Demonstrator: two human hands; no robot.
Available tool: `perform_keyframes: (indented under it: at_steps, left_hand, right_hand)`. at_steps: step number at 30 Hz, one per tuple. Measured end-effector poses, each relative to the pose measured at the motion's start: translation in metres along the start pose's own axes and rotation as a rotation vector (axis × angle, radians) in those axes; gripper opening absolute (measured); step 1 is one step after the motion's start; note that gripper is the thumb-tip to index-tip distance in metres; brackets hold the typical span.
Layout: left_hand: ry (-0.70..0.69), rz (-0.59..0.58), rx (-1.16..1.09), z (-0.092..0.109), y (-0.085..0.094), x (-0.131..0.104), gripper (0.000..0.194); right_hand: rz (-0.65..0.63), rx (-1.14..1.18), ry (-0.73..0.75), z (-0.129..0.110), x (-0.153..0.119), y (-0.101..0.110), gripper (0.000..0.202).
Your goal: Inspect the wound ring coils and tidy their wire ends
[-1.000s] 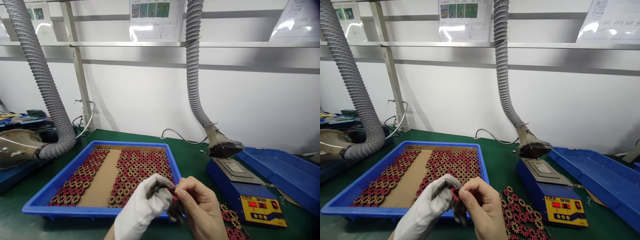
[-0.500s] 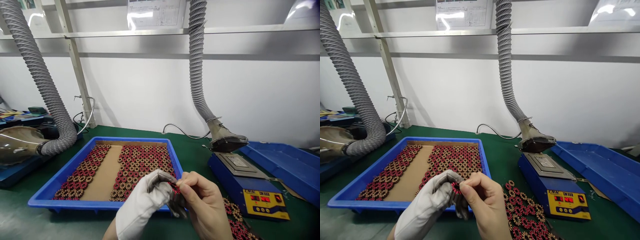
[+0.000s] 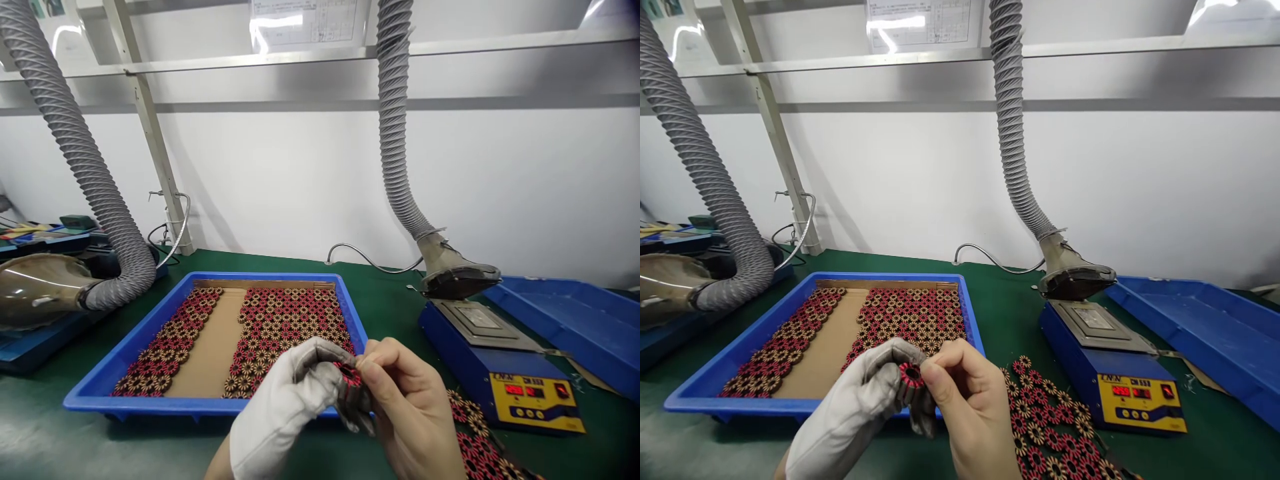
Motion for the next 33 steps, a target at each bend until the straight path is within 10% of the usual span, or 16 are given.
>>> perform_keyframes:
  at_steps: [12, 29, 33]
  left_hand:
    - [0.044, -0.029, 0.044, 0.004, -0.005, -0.003, 0.035]
    - [-0.05, 0.114, 0.049, 0.01, -0.014, -0.002, 0.049]
    - [-0.145, -0.019, -0.075, -0.004, -0.004, 0.003, 0.044]
  right_hand:
    - [0.134, -0.375, 0.206, -0.012, -0.004, -0.002, 0.019]
    - [-0.051, -0.355, 0.032, -0.016, -0.003, 0.015, 0.033]
    - [-0.19, -0.499, -0.031, -0.02, 0.002, 0.022, 0.031]
Point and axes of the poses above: each hand's wrist, its own x-axis towards the middle knuckle, its own y-axis out of the back of the hand, z = x × y, the point moved 1 cm from there along x, towards the middle knuckle, and after that the axes turned 11 degrees about -x, right-handed, at the moved point
